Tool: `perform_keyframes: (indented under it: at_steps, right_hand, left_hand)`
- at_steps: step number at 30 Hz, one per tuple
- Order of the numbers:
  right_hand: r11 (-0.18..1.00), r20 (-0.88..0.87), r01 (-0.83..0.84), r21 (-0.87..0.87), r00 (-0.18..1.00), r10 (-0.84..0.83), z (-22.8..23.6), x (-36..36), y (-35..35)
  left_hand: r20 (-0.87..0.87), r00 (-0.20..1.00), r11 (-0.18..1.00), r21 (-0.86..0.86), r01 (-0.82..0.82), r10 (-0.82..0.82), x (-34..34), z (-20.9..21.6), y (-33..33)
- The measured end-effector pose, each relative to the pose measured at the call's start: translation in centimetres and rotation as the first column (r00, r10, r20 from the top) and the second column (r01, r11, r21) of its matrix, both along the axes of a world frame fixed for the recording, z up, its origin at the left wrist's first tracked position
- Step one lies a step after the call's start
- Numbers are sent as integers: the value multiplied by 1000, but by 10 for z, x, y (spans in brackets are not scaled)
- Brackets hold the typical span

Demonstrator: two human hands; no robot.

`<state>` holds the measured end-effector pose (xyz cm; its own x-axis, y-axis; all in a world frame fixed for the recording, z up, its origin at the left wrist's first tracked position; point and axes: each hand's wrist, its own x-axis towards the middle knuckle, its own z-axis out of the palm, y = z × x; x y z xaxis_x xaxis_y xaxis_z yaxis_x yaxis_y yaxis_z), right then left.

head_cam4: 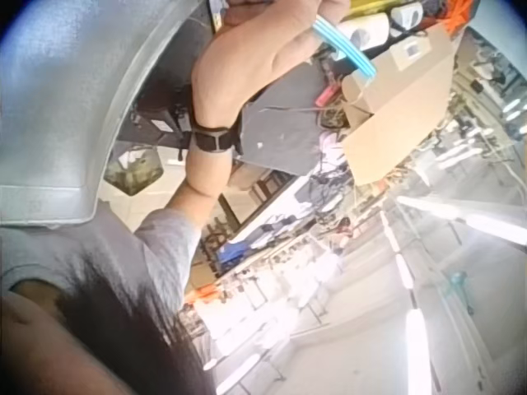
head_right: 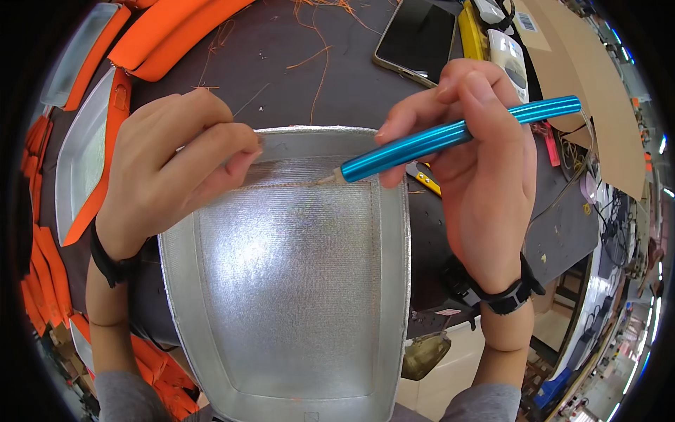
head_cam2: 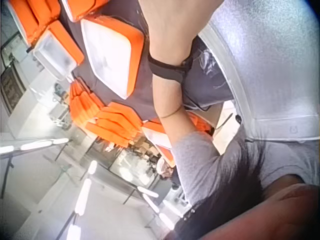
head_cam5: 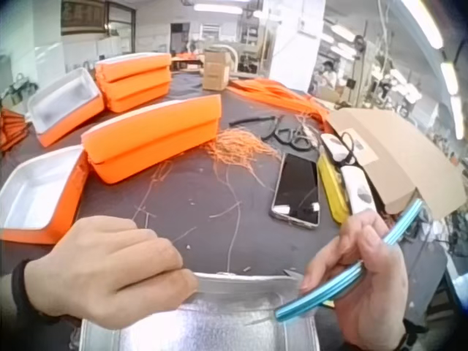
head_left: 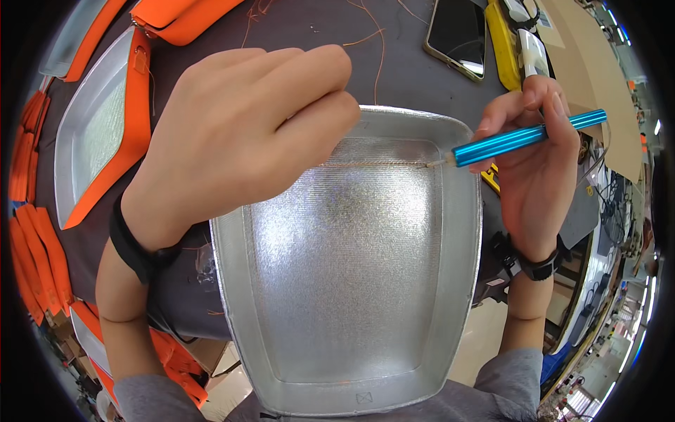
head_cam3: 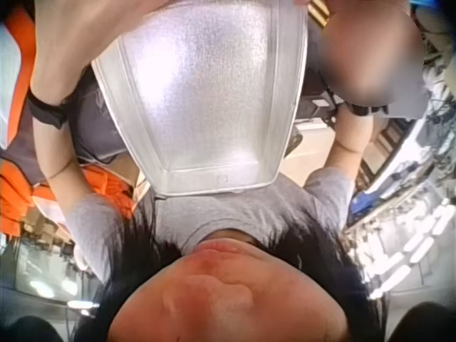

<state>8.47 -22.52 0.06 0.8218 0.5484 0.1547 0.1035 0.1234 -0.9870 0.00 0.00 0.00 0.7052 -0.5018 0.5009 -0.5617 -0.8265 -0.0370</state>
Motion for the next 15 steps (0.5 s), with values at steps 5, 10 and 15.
perform_keyframes:
  at_steps: [5, 10, 15]
  right_hand:
    - [1000, 19, 15, -24, 1000, -15, 3, -3, -1]
    - [1000, 9, 14, -13, 1000, -14, 2, 0, -2]
    - [1000, 29, 8, -13, 1000, -8, 3, -1, -4]
  left_hand:
    - [77, 996, 999, -10, 38, -37, 2, -4, 0]
    - [61, 998, 999, -39, 37, -35, 8, -11, -2]
    - [52, 997, 997, -49, 51, -49, 3, -5, -4]
